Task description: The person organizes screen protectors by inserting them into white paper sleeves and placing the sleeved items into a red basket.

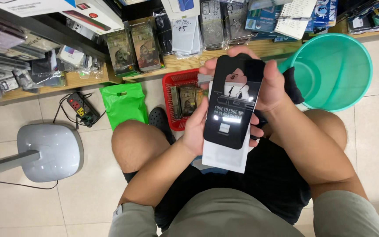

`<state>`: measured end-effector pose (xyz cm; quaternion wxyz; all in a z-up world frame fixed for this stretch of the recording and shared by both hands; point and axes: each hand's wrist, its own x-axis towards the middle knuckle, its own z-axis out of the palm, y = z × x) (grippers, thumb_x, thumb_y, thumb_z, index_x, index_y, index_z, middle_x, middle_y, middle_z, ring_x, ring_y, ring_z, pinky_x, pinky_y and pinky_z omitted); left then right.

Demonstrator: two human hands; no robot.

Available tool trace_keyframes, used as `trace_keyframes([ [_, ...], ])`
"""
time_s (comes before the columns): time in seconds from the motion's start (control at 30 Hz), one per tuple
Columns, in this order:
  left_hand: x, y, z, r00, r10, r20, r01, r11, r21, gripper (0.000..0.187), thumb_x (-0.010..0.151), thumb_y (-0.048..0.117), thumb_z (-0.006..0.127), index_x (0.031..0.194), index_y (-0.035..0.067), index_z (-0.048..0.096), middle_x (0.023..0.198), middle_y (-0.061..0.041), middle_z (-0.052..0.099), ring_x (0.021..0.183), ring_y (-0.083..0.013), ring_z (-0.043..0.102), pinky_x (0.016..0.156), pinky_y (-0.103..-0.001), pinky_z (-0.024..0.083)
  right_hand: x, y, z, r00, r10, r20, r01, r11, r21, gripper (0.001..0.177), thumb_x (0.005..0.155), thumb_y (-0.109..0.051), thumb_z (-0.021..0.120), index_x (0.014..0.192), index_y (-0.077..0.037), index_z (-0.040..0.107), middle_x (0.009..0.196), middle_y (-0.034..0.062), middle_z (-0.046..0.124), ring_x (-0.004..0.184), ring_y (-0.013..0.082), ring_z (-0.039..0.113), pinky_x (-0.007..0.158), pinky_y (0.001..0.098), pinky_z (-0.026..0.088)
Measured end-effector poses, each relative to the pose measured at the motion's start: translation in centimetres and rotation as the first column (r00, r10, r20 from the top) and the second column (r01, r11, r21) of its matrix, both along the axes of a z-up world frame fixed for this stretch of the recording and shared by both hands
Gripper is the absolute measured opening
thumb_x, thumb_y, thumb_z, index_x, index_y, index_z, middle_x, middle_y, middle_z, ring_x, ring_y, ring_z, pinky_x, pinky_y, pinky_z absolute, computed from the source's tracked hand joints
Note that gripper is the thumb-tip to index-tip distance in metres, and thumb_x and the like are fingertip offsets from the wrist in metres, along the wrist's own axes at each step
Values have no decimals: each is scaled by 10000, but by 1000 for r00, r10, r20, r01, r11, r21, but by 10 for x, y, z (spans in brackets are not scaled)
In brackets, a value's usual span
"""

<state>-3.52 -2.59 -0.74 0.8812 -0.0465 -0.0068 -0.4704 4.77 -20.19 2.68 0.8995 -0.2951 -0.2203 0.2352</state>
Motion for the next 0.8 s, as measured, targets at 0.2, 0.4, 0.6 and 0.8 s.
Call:
trace_keyframes([
  [0.2, 8, 5, 8, 992, 129, -6, -129, 991, 37, 940, 1059, 732, 362, 1579, -48, 422, 1460, -353, 531, 1236, -521, 594, 1066, -732, 450, -7, 15, 0, 995, 80, -63, -80, 997, 2, 598, 1039, -478, 727, 1438, -75, 538, 1551, 348, 439, 1499, 493, 429, 1307, 610, 333],
  [0.4, 14, 21, 12, 976, 211, 63, -219, 955, 198, 960, 1015, 730, 366, 1546, -67, 440, 1453, -310, 560, 1207, -424, 653, 1006, -590, 557, 0, -2, 6, 911, -177, 373, 315, 882, -350, 721, 1102, -705, 463, 1625, -217, 373, 1700, 169, 358, 1570, 378, 416, 1281, 545, 398],
  [0.6, 16, 28, 13, 971, 227, 79, -240, 932, 270, 932, 993, 702, 440, 1545, -49, 445, 1422, -275, 596, 1196, -401, 671, 999, -539, 576, 2, -14, 5, 418, -10, 908, 813, 451, -369, 721, 1105, -674, 270, 1645, -198, 318, 1735, 238, 170, 1653, 459, 227, 1336, 664, 355],
  [0.8, 17, 28, 10, 967, 227, 116, -252, 921, 296, 927, 986, 709, 443, 1526, -45, 468, 1435, -257, 594, 1255, -366, 639, 1053, -527, 546, 2, -13, -2, 291, 139, 947, 877, 357, -322, 786, 1053, -715, 255, 1614, -182, 390, 1712, 281, 139, 1629, 520, 185, 1343, 744, 237],
])
